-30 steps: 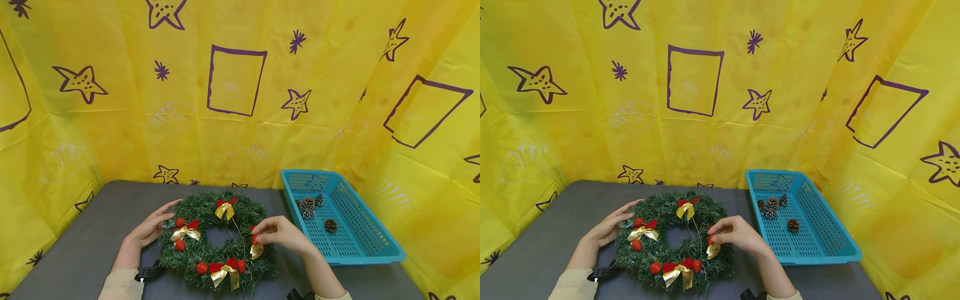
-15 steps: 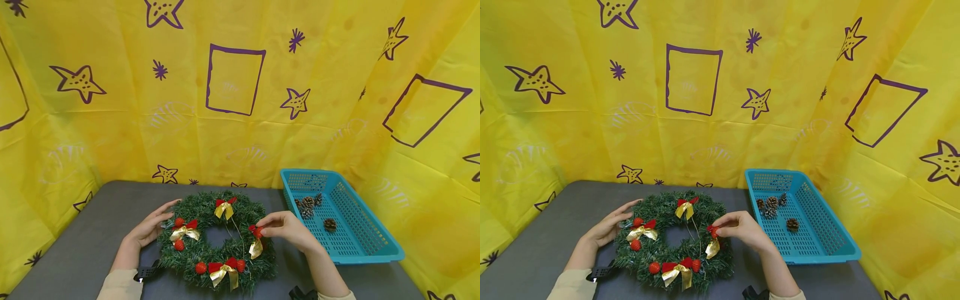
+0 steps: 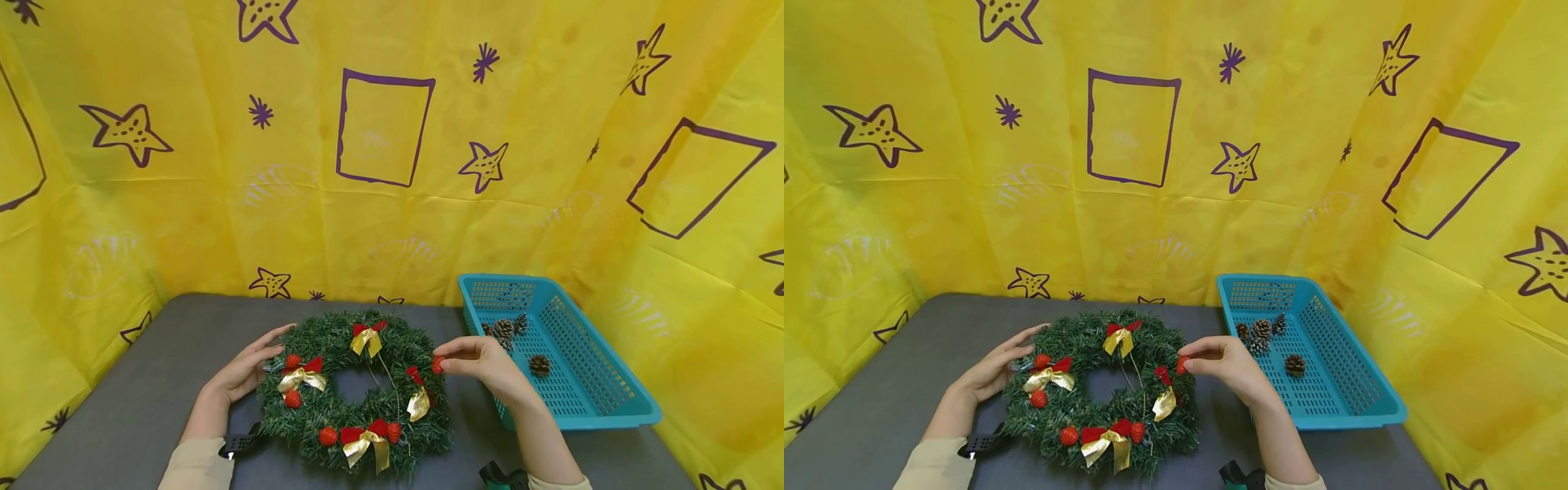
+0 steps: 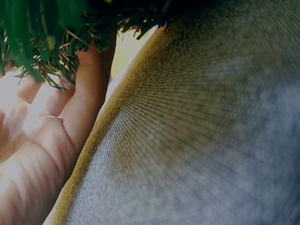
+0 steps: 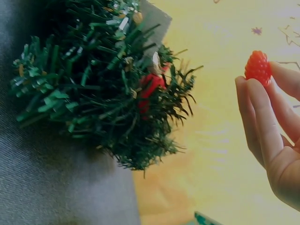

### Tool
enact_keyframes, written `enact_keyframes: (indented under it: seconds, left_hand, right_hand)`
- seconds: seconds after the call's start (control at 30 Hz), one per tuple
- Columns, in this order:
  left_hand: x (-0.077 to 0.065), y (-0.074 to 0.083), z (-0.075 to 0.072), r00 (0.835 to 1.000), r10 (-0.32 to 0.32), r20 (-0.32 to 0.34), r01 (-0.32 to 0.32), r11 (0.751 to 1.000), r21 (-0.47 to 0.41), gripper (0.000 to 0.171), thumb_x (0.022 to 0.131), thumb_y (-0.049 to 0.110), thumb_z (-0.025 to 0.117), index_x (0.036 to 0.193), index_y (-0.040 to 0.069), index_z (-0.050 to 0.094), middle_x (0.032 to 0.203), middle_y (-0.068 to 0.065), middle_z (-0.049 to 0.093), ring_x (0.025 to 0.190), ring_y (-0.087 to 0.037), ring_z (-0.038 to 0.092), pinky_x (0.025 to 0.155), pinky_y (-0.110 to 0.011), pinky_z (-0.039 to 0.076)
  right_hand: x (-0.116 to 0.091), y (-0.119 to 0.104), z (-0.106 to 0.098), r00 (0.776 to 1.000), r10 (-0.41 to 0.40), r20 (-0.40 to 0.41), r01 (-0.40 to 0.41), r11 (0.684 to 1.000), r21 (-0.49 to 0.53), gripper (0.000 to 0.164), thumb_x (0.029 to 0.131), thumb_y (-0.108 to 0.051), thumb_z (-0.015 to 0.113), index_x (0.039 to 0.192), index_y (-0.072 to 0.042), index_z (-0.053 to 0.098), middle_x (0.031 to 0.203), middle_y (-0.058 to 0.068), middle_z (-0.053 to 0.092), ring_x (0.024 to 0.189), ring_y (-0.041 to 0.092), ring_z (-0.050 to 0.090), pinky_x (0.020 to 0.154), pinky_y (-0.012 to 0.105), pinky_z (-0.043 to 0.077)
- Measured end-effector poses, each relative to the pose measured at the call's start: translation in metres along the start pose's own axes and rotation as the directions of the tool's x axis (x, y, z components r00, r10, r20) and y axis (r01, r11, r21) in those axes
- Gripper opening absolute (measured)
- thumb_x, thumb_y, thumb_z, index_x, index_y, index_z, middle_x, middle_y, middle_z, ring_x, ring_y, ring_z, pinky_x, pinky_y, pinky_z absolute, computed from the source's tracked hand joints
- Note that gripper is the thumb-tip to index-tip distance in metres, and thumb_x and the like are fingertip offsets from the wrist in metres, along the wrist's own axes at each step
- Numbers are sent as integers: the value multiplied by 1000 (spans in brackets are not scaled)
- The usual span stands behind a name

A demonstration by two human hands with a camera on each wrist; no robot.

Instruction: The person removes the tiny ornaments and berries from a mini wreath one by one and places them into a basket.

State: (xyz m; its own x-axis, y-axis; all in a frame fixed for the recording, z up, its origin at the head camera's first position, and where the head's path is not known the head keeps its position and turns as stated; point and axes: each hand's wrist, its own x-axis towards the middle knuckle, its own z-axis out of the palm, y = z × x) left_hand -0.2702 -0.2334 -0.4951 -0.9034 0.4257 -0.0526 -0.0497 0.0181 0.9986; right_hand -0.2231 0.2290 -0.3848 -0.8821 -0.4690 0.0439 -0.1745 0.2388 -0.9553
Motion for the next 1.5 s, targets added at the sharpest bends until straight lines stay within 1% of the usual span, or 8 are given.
enact_keyframes:
  seconds: [0.23,0.63,0.73,0.83,1.07,1.13,1.37,1.5]
  left_hand:
    - [0,0,-3,1000,-7,0,7,1000,20,61,107,27,40,161,19,13,167,-14,-18,150,-47,-20,114,-73,8]
    - [2,6,4,1000,-21,-12,22,999,33,62,106,27,42,160,17,14,167,-15,-14,151,-46,-16,105,-41,29]
    - [3,6,6,1000,-21,-14,21,1000,12,62,106,26,42,160,16,14,167,-14,-15,151,-46,-17,111,-54,25]
    - [2,5,5,1000,-22,-18,22,1000,1,62,106,26,42,160,16,15,167,-15,-15,151,-46,-18,114,-67,14]
    - [2,0,-1,1000,-17,-9,17,999,40,61,107,27,41,161,18,14,167,-14,-14,152,-45,-16,106,-43,26]
    - [1,-1,-2,1000,-12,-4,12,999,49,61,107,27,41,161,19,14,167,-14,-15,151,-46,-16,105,-42,27]
    - [-1,2,1,1000,-2,-5,2,1000,7,61,106,25,42,160,16,15,167,-15,-15,151,-44,-16,84,-25,33]
    - [-1,4,1,1000,-9,-9,9,1000,12,61,106,26,43,160,17,16,167,-15,-14,151,-45,-16,95,-31,29]
  right_hand:
    - [-4,-4,-8,999,11,-39,-10,1000,25,33,91,-16,71,119,0,69,95,-8,78,93,13,74,91,29,53]
    - [-12,-2,-30,991,29,-133,-32,999,-16,31,92,-17,70,119,-1,69,100,-10,76,96,13,72,90,28,55]
    - [-13,0,-36,986,28,-166,-36,998,-46,35,92,-18,70,121,1,68,101,-11,75,95,12,72,90,28,55]
    - [-15,2,-42,980,30,-195,-41,998,-54,38,92,-18,70,122,5,65,100,-11,74,94,12,72,90,27,55]
    - [-20,2,-53,974,44,-223,-54,998,-42,37,93,-19,69,123,3,66,102,-11,72,95,11,73,90,26,56]
    - [-21,2,-56,972,49,-231,-58,998,-36,38,94,-19,68,124,3,65,104,-10,72,95,12,73,90,25,56]
    - [-27,3,-66,962,73,-265,-83,996,-26,43,94,-19,68,127,8,61,111,-11,70,95,13,73,89,25,57]
    - [-31,3,-71,958,74,-279,-82,997,-17,39,94,-18,67,126,4,64,111,-15,70,94,6,72,87,22,56]
